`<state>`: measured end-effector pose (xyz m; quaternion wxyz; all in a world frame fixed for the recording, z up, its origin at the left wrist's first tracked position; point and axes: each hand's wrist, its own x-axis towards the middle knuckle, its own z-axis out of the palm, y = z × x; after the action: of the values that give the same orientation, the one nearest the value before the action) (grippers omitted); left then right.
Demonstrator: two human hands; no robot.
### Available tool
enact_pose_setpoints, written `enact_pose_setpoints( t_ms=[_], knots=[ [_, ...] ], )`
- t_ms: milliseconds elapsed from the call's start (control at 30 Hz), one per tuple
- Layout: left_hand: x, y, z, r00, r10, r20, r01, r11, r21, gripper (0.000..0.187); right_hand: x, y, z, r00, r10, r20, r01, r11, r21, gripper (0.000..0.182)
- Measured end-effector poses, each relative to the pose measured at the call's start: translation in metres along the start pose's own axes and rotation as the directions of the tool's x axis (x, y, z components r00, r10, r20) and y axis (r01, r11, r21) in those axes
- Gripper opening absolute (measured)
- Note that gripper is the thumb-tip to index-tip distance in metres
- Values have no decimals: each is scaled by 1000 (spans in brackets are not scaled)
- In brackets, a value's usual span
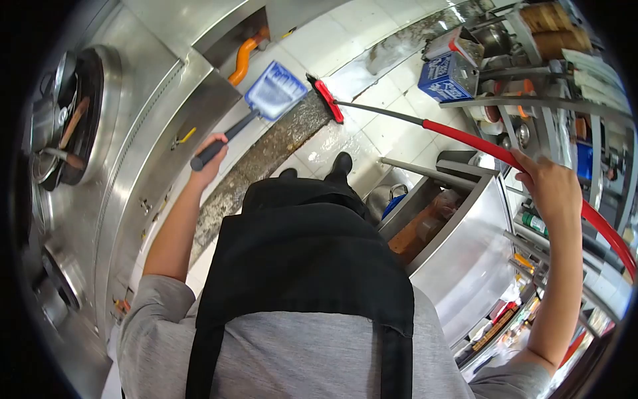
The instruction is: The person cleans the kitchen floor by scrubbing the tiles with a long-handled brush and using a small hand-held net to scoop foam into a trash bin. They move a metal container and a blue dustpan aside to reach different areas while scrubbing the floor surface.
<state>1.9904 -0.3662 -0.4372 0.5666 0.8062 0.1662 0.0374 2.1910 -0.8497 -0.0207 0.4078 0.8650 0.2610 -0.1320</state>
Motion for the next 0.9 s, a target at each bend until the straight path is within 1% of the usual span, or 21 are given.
enact_pose_setpoints(
  t_ms=[33, 100, 167, 200, 233, 300, 367, 400, 433, 500, 533, 600, 633, 667, 700, 767, 800, 833, 867, 900],
  knots=[
    [-4, -6, 2, 996, -74, 40, 77, 995, -67, 13, -14, -1, -11, 999, 29, 14, -29, 999, -22, 48],
    [-10, -20, 11, 999, 46, -9, -46, 999, -16, 13, -33, -4, -22, 998, 65, -6, -66, 997, -32, 45],
    [-14, -38, 20, 999, -35, -17, 34, 996, -82, 13, -40, -7, -28, 999, 43, 23, -42, 997, -65, 43],
    [-16, -44, 22, 997, -78, -16, 75, 990, -117, 12, -40, -14, -34, 996, 41, 79, -33, 994, -107, 39],
    [-17, -61, 26, 996, -87, -19, 84, 991, -107, 13, -39, -13, -26, 995, 64, 75, -56, 993, -105, 39],
    [-23, -82, 34, 982, -187, -41, 175, 965, -193, 16, -32, -14, 5, 991, 15, 132, 2, 992, -126, 39],
    [-31, -75, 41, 956, -288, -61, 262, 927, -268, 18, -20, -22, 33, 982, 39, 184, -9, 987, -161, 36],
    [-34, -81, 44, 947, -317, -56, 288, 912, -293, 20, -12, -26, 46, 970, 32, 241, -1, 992, -129, 33],
    [-36, -81, 45, 948, -312, -59, 282, 914, -292, 20, -7, -30, 54, 974, 17, 228, 13, 991, -130, 31],
    [-38, -83, 50, 951, -301, -65, 274, 925, -264, 18, 8, -15, 66, 967, 41, 252, -17, 995, -99, 33],
    [-38, -85, 49, 949, -313, -47, 295, 928, -228, 19, 12, -7, 75, 967, 44, 252, -20, 995, -97, 33],
    [-36, -88, 49, 942, -331, -50, 312, 921, -232, 19, 18, 5, 89, 978, 53, 201, -25, 991, -135, 36],
    [-34, -89, 50, 934, -353, -52, 332, 913, -236, 19, 22, 9, 94, 977, 59, 205, -33, 991, -128, 36],
    [-32, -89, 53, 935, -347, -78, 316, 910, -268, 20, 27, 13, 98, 976, 94, 195, -69, 989, -128, 37],
    [-26, -83, 53, 938, -340, -72, 311, 913, -262, 20, 32, 18, 101, 974, 129, 185, -106, 986, -129, 39],
    [-15, -71, 55, 885, -462, -58, 435, 864, -252, 20, 44, 24, 111, 972, 150, 180, -127, 983, -132, 39],
    [-8, -75, 58, 886, -461, -57, 434, 865, -251, 20, 50, 27, 115, 980, 163, 117, -144, 977, -154, 38],
    [2, -79, 60, 852, -523, -23, 503, 830, -242, 20, 57, 32, 119, 984, 172, 52, -161, 971, -175, 38],
    [11, -83, 64, 812, -583, 9, 569, 789, -231, 19, 63, 42, 124, 980, 196, 31, -189, 970, -156, 37],
    [19, -88, 71, 810, -586, 5, 571, 788, -230, 19, 67, 54, 121, 981, 192, 30, -185, 971, -153, 37]
  ],
)
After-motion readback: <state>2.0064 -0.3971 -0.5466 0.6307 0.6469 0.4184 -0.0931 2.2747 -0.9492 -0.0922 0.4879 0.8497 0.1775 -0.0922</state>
